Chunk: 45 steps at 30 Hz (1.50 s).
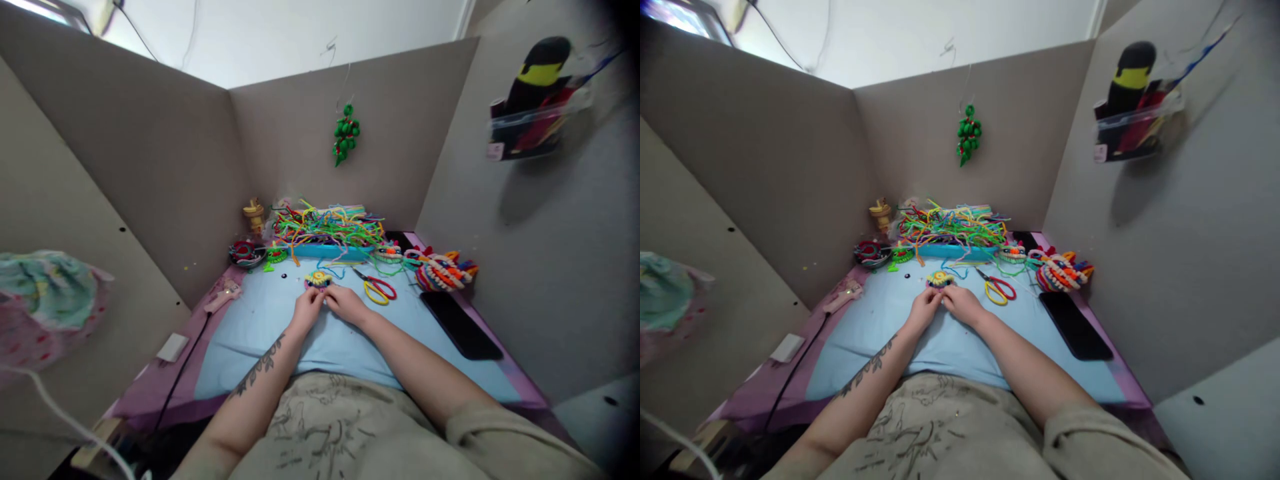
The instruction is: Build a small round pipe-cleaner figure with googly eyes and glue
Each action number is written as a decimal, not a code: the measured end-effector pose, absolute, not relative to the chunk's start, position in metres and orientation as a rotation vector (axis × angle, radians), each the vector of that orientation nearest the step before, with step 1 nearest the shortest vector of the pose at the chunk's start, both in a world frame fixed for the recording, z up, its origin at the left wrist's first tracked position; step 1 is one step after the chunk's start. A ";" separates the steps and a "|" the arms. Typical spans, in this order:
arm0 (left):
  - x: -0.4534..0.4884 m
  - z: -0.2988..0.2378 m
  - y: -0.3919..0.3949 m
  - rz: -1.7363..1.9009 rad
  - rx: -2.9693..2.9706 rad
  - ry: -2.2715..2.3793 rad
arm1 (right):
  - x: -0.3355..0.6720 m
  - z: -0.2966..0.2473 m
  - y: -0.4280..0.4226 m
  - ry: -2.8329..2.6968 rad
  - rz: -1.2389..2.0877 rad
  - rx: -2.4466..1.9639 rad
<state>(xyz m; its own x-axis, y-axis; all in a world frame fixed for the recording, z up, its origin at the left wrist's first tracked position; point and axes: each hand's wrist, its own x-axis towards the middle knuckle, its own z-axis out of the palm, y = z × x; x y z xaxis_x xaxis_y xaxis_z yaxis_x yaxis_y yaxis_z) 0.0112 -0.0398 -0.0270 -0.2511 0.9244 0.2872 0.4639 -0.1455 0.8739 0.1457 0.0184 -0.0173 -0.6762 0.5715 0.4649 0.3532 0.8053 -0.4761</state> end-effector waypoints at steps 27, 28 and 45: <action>0.019 -0.019 -0.038 1.289 1.756 1.912 | 0.128 -0.013 0.000 -2.040 0.696 -0.867; 0.019 -0.018 -0.038 1.283 1.751 1.917 | 0.127 -0.014 0.000 -2.037 0.691 -0.868; 0.018 -0.014 -0.036 1.387 1.579 1.777 | 0.129 -0.011 0.000 -2.096 0.649 -0.784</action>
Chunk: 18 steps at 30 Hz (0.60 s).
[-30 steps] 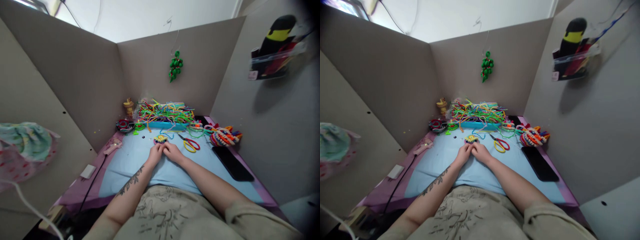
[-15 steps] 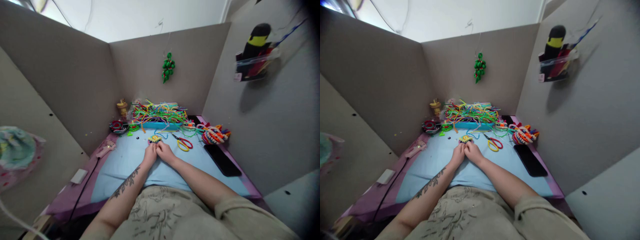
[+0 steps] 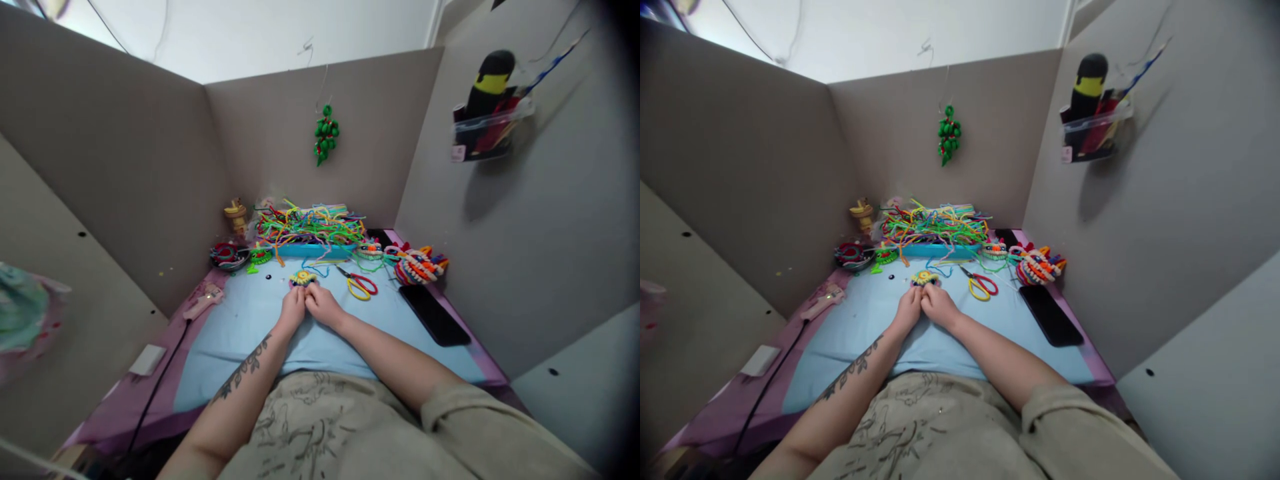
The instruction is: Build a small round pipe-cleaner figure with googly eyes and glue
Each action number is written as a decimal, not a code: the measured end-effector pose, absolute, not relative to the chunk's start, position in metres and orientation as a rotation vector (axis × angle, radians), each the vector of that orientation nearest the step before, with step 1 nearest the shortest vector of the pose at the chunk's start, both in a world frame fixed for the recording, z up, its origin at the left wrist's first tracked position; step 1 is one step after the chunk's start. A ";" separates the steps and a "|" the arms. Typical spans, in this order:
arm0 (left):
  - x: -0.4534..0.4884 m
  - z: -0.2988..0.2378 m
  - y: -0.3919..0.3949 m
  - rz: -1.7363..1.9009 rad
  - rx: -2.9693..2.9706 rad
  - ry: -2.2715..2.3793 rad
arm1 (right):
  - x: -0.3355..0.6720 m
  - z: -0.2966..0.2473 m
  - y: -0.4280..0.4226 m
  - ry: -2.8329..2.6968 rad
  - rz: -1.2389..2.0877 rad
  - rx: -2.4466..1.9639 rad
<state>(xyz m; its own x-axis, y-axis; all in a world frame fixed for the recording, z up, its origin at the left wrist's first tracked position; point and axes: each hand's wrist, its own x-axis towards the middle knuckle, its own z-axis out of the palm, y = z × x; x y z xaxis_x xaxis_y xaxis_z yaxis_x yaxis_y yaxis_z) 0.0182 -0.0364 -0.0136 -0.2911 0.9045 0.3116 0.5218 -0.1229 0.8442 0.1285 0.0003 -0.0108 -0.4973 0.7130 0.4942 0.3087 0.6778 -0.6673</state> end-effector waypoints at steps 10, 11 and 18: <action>0.011 -0.015 -0.036 1.591 0.932 1.279 | 0.154 0.005 0.021 -1.737 0.817 -0.832; 0.011 -0.014 -0.036 1.607 0.910 1.254 | 0.160 0.008 0.026 -1.708 0.804 -0.855; 0.007 -0.014 -0.037 1.679 0.794 1.206 | 0.180 0.004 0.051 -2.111 0.665 -1.070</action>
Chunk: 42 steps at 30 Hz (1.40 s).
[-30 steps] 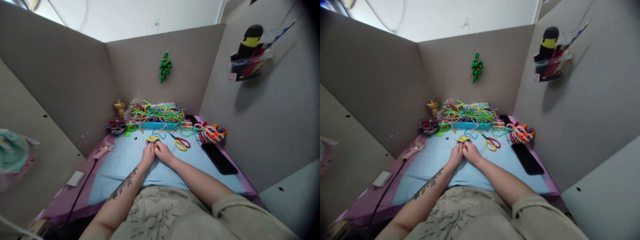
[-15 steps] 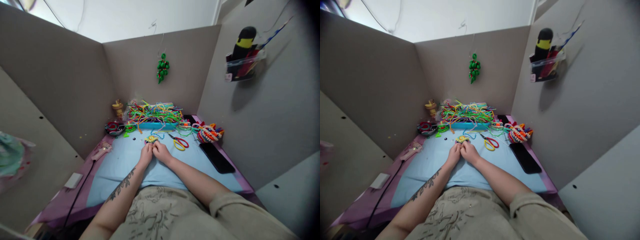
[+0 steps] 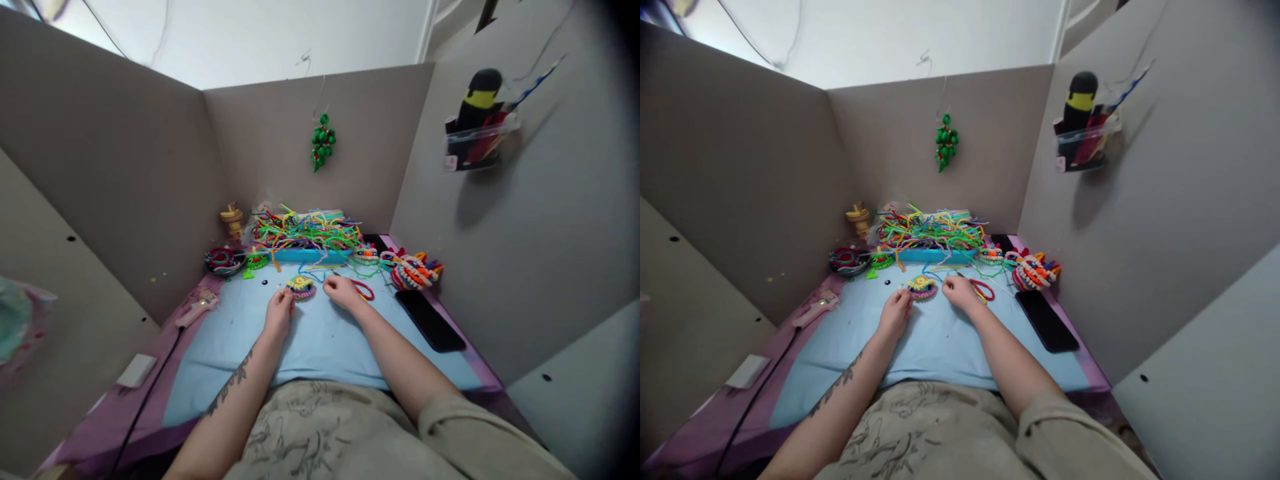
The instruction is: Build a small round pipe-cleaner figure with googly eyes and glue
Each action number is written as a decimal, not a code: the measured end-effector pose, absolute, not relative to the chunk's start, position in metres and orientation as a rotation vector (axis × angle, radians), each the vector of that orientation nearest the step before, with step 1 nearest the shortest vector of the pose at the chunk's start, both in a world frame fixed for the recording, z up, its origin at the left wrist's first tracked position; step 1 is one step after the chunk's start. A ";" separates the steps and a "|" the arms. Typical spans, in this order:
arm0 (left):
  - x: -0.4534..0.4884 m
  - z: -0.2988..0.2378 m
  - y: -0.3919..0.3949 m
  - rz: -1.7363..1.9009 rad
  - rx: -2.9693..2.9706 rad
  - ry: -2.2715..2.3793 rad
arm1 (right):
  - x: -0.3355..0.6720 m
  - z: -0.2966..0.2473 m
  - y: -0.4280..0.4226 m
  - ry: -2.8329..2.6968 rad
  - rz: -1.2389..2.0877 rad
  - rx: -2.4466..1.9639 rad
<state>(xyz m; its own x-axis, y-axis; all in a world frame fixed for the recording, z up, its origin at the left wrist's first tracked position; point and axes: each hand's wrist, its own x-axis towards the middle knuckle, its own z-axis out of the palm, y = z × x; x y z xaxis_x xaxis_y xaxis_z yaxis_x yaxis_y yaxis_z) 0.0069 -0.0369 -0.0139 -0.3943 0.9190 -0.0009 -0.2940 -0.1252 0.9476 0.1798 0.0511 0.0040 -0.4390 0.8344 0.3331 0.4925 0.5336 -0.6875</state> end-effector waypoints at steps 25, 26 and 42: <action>0.008 -0.016 -0.040 1.654 1.136 1.383 | 0.150 -0.012 0.031 -2.355 0.539 -0.800; 0.009 -0.017 -0.041 1.611 1.289 1.504 | 0.151 -0.012 0.032 -2.337 0.532 -0.834; 0.011 -0.018 -0.045 1.281 1.600 1.818 | 0.152 -0.019 0.039 -2.441 0.538 -0.791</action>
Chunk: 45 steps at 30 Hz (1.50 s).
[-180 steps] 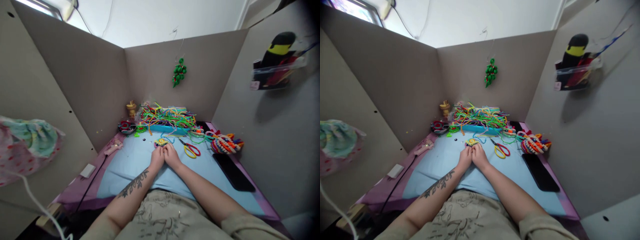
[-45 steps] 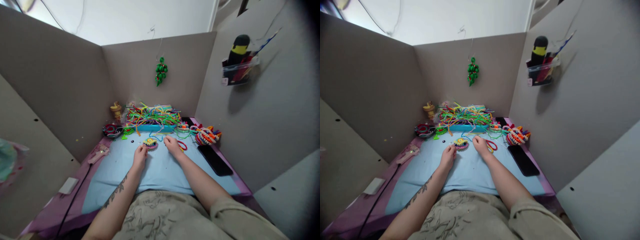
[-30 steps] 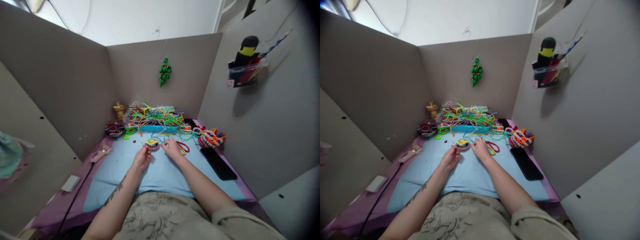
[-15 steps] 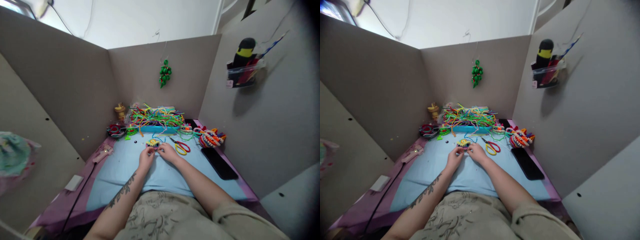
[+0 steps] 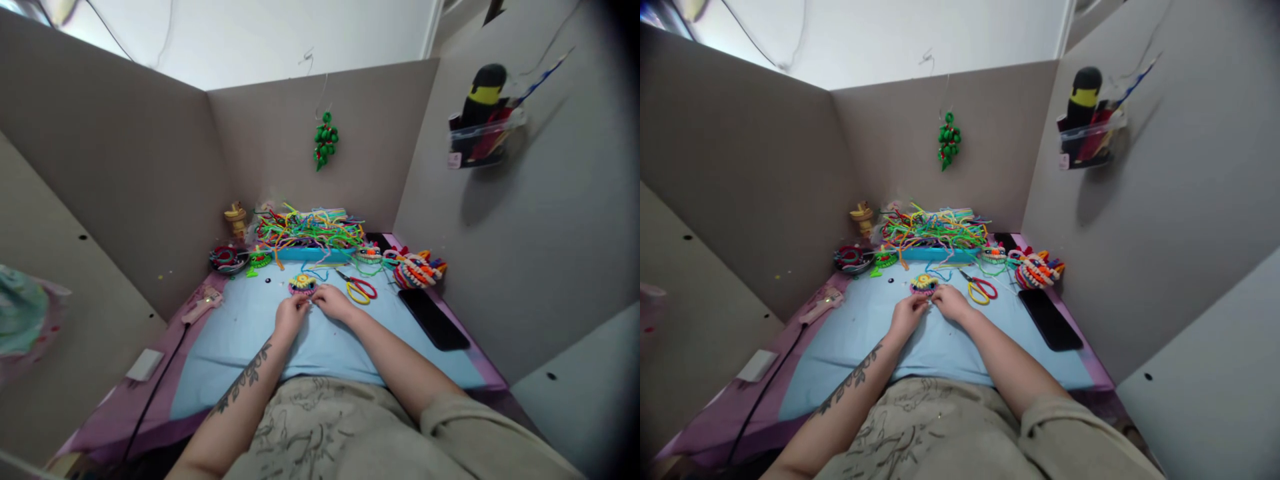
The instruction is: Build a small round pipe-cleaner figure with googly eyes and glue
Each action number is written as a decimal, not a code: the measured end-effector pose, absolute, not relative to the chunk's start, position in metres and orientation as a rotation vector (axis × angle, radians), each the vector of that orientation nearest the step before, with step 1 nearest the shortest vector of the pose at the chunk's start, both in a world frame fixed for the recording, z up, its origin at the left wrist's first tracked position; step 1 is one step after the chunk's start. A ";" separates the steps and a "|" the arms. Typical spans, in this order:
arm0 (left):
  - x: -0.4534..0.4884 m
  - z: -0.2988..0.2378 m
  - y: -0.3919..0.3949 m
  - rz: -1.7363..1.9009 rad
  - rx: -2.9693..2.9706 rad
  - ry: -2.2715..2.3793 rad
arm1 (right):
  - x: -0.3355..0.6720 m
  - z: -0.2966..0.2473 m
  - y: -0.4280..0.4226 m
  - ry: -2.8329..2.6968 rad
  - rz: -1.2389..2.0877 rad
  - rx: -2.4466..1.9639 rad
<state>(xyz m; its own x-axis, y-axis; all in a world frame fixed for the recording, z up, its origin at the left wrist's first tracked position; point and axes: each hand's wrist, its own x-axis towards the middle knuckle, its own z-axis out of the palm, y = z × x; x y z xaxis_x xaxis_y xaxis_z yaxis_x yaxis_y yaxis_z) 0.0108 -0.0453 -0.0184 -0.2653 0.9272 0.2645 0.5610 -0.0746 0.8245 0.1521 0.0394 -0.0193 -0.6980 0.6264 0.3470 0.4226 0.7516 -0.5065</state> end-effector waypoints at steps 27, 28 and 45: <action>-0.199 0.024 -0.139 0.156 1.456 2.968 | 0.152 -0.010 0.027 -2.285 0.734 -0.645; -0.197 0.026 -0.139 0.161 1.482 2.969 | 0.152 -0.011 0.027 -2.290 0.726 -0.654; -0.053 0.037 -0.112 1.766 1.057 1.697 | 0.129 -0.002 -0.007 -2.017 1.465 -0.305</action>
